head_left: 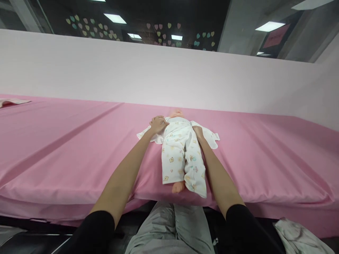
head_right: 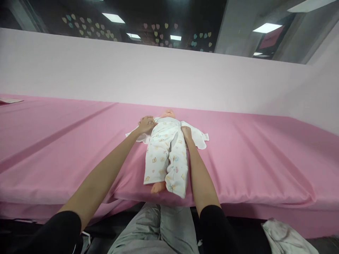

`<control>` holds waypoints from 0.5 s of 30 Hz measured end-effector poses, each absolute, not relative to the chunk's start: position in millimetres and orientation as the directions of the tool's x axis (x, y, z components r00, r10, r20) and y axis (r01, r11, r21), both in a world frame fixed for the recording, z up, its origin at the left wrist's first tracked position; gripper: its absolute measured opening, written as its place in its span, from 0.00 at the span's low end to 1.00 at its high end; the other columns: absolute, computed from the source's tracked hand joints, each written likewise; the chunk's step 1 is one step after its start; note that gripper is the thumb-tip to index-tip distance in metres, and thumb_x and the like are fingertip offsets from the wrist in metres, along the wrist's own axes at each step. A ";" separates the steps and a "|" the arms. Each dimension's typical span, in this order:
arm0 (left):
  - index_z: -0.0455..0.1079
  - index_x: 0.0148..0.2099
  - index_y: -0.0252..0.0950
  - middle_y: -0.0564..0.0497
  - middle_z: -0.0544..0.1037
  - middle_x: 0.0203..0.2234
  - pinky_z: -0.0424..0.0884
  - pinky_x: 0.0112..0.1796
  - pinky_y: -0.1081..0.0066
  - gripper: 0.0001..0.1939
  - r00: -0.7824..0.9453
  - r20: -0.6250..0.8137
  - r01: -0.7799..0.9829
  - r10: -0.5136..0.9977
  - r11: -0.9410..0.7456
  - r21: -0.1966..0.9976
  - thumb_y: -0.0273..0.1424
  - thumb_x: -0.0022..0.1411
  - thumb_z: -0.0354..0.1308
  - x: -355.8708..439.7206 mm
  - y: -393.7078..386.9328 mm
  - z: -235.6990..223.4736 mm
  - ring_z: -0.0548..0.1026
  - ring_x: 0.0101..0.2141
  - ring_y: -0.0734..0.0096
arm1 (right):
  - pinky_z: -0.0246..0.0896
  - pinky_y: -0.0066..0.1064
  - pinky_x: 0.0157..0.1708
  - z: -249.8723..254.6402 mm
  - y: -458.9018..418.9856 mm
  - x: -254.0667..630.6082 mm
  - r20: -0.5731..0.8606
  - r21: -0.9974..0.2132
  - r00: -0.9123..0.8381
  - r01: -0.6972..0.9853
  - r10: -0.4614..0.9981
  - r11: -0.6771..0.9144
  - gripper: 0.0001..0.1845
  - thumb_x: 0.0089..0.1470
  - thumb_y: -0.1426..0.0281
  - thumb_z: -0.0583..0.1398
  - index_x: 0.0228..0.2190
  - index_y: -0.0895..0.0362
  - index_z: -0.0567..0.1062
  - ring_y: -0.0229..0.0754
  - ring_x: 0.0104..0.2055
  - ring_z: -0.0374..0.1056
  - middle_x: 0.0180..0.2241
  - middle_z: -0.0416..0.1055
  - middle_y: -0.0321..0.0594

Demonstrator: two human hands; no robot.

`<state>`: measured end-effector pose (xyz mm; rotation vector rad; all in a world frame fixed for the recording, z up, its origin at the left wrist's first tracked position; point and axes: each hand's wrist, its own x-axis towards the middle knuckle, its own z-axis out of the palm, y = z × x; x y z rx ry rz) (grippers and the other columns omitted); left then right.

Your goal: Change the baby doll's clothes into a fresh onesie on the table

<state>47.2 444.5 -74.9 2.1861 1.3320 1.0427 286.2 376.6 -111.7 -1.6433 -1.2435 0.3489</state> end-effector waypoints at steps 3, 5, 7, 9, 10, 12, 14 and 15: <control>0.65 0.27 0.36 0.49 0.71 0.38 0.61 0.42 0.66 0.15 0.464 0.278 0.519 0.841 -0.512 0.684 0.43 0.53 0.55 41.6 454.4 -71.8 0.66 0.42 0.62 | 0.56 0.28 0.36 -98.9 374.3 287.4 0.341 -0.728 0.362 0.685 0.868 0.001 0.08 0.44 0.76 0.51 0.18 0.58 0.67 0.39 0.33 0.62 0.25 0.67 0.38; 0.62 0.27 0.36 0.52 0.70 0.30 0.61 0.35 0.71 0.16 0.499 0.251 0.496 0.829 -0.511 0.702 0.44 0.55 0.52 41.5 457.9 -73.9 0.67 0.34 0.69 | 0.55 0.31 0.42 -88.0 374.0 289.1 0.368 -0.636 0.313 0.772 0.875 -0.009 0.06 0.43 0.77 0.53 0.20 0.58 0.68 0.42 0.39 0.63 0.32 0.69 0.41; 0.60 0.27 0.36 0.54 0.70 0.28 0.60 0.34 0.71 0.15 0.441 0.237 0.564 0.866 -0.473 0.677 0.43 0.57 0.50 43.9 460.2 -77.2 0.67 0.32 0.70 | 0.52 0.32 0.47 -79.0 375.7 290.7 0.376 -0.551 0.266 0.835 0.888 -0.017 0.05 0.45 0.76 0.54 0.23 0.59 0.70 0.44 0.44 0.62 0.38 0.68 0.45; 0.59 0.26 0.36 0.53 0.71 0.27 0.60 0.36 0.69 0.14 0.382 0.218 0.642 0.898 -0.427 0.637 0.40 0.58 0.50 47.6 463.2 -79.6 0.68 0.33 0.68 | 0.53 0.32 0.47 -74.4 379.5 291.6 0.356 -0.494 0.242 0.869 0.903 -0.038 0.06 0.51 0.74 0.53 0.27 0.59 0.71 0.44 0.46 0.62 0.42 0.67 0.47; 0.59 0.26 0.36 0.53 0.72 0.27 0.60 0.38 0.67 0.13 0.363 0.208 0.667 0.909 -0.409 0.623 0.39 0.58 0.51 49.7 465.1 -80.3 0.69 0.33 0.67 | 0.54 0.31 0.46 -74.0 381.9 291.9 0.338 -0.475 0.243 0.878 0.909 -0.058 0.07 0.53 0.73 0.52 0.30 0.60 0.71 0.43 0.45 0.62 0.42 0.67 0.48; 0.59 0.26 0.36 0.50 0.73 0.29 0.59 0.42 0.63 0.12 0.323 0.195 0.708 0.926 -0.374 0.599 0.37 0.58 0.51 54.2 469.4 -80.5 0.70 0.36 0.62 | 0.55 0.32 0.45 -75.9 387.6 291.8 0.304 -0.448 0.273 0.887 0.913 -0.116 0.10 0.56 0.72 0.50 0.34 0.61 0.70 0.45 0.46 0.63 0.43 0.67 0.50; 0.61 0.29 0.36 0.47 0.75 0.34 0.58 0.45 0.59 0.11 0.269 0.193 0.744 0.944 -0.331 0.580 0.37 0.59 0.51 59.1 473.1 -80.1 0.71 0.40 0.57 | 0.55 0.35 0.45 -78.7 393.6 291.1 0.274 -0.432 0.325 0.882 0.905 -0.186 0.13 0.58 0.70 0.48 0.39 0.63 0.68 0.47 0.47 0.63 0.44 0.67 0.53; 0.62 0.31 0.36 0.44 0.75 0.36 0.58 0.46 0.58 0.10 0.236 0.193 0.757 0.952 -0.305 0.577 0.37 0.59 0.51 61.8 474.4 -79.9 0.70 0.42 0.55 | 0.55 0.36 0.44 -79.7 396.6 290.5 0.259 -0.429 0.357 0.875 0.897 -0.225 0.14 0.59 0.69 0.48 0.41 0.64 0.67 0.49 0.47 0.64 0.44 0.67 0.55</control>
